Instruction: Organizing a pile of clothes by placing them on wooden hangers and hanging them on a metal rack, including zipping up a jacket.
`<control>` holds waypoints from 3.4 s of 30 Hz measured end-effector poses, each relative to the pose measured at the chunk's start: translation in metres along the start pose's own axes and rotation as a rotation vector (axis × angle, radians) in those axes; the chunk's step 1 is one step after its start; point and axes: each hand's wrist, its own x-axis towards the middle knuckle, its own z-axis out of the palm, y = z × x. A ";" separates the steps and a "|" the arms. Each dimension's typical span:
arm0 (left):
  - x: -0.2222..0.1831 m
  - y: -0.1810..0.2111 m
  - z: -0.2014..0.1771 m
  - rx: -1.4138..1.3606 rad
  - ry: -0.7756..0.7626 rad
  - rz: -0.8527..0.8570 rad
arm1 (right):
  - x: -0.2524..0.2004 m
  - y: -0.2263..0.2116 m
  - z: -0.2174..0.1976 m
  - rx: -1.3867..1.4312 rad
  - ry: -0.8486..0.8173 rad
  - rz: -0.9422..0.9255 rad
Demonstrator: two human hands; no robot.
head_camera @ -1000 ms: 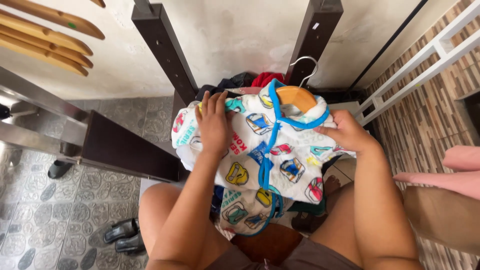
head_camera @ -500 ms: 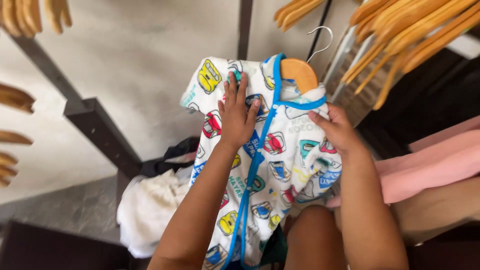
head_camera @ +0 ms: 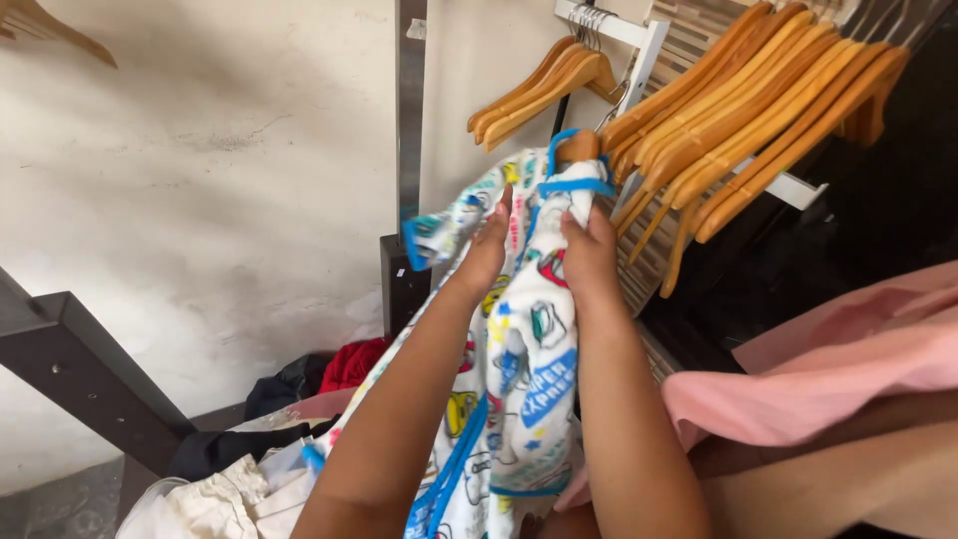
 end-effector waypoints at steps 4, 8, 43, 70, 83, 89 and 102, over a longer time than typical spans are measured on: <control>0.007 0.027 -0.019 -0.224 -0.086 -0.015 | 0.023 -0.020 0.039 -0.016 0.073 -0.100; 0.035 0.024 -0.045 -0.139 -0.129 -0.006 | 0.091 0.034 0.076 -0.069 0.197 -0.146; 0.084 -0.012 -0.040 -0.003 -0.045 0.128 | 0.258 0.141 0.063 -0.123 0.532 -0.116; -0.383 -0.042 -0.153 1.278 -0.161 -0.748 | -0.281 0.082 0.060 -0.788 -1.196 -0.136; -0.384 -0.087 -0.162 1.474 -0.086 -0.504 | -0.315 0.069 0.057 -0.731 -1.037 -0.499; -0.393 -0.129 -0.169 1.556 0.171 -0.212 | -0.323 0.104 0.064 -0.652 -0.887 -0.641; -0.405 -0.044 -0.158 1.526 -0.114 -0.761 | -0.293 0.076 0.071 -0.542 -0.825 -0.287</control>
